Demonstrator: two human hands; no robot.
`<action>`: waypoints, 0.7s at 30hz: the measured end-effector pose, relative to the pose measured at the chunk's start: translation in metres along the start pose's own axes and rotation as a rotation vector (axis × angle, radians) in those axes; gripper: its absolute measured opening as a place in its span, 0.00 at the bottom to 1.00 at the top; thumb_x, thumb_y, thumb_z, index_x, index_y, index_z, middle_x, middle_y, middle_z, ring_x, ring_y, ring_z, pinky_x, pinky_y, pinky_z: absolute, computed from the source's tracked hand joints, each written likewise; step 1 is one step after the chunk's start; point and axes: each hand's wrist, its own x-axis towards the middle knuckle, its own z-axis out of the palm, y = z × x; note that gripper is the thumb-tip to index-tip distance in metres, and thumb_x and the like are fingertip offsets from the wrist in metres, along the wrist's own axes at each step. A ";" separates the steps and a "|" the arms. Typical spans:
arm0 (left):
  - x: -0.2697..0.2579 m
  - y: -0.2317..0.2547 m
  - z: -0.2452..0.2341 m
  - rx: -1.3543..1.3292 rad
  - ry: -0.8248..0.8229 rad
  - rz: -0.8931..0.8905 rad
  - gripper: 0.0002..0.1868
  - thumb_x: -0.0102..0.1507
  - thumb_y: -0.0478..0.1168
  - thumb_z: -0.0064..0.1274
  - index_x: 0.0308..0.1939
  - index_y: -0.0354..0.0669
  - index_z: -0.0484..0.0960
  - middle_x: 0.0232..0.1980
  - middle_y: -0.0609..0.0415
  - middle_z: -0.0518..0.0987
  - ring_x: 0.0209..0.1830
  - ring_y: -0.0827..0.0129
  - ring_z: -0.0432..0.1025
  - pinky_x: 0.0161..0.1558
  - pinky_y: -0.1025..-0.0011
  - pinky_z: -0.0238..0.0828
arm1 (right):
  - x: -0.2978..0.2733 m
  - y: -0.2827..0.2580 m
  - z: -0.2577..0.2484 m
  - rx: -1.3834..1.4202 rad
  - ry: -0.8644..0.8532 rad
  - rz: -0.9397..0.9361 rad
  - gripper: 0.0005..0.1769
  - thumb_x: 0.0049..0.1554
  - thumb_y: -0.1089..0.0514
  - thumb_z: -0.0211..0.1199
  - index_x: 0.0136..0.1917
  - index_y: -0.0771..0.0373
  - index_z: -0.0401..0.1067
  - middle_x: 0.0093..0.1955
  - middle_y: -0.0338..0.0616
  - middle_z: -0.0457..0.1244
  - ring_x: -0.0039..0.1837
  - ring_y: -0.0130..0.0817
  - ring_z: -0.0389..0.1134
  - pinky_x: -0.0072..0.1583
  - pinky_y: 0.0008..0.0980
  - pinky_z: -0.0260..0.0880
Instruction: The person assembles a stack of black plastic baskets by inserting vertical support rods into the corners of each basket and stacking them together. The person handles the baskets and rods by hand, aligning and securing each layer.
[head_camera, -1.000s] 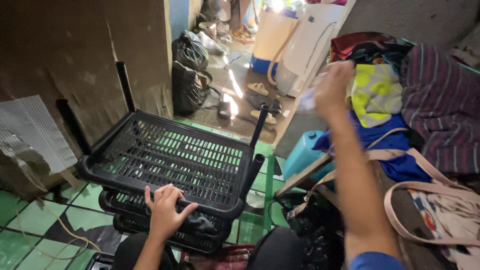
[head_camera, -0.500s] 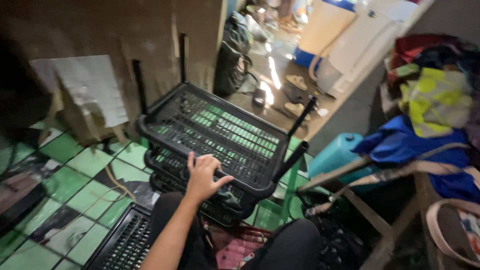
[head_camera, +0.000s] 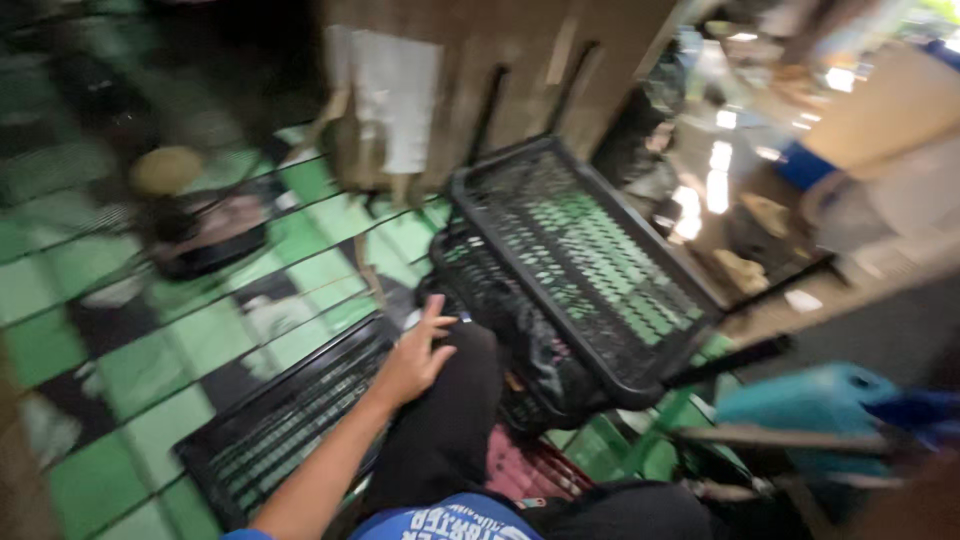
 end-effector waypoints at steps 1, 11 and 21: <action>-0.020 -0.020 -0.013 0.004 0.078 -0.151 0.46 0.63 0.37 0.53 0.81 0.47 0.44 0.62 0.49 0.79 0.47 0.54 0.80 0.53 0.61 0.75 | -0.014 -0.024 0.025 0.074 -0.055 -0.030 0.27 0.56 0.56 0.60 0.67 0.63 0.65 0.52 0.59 0.67 0.54 0.59 0.68 0.56 0.52 0.65; -0.241 -0.131 -0.116 0.717 0.195 -0.905 0.52 0.59 0.26 0.38 0.83 0.69 0.41 0.51 0.39 0.76 0.46 0.42 0.75 0.50 0.48 0.71 | -0.206 -0.271 0.267 0.525 -0.927 -0.348 0.42 0.59 0.56 0.59 0.82 0.61 0.48 0.40 0.57 0.68 0.42 0.56 0.69 0.49 0.53 0.68; -0.299 -0.169 -0.123 0.322 0.815 -1.768 0.36 0.55 0.51 0.61 0.61 0.33 0.72 0.57 0.30 0.78 0.56 0.37 0.74 0.56 0.49 0.71 | -0.242 -0.290 0.306 0.584 -0.847 -0.398 0.11 0.58 0.53 0.62 0.40 0.62 0.72 0.38 0.52 0.67 0.44 0.54 0.69 0.47 0.52 0.69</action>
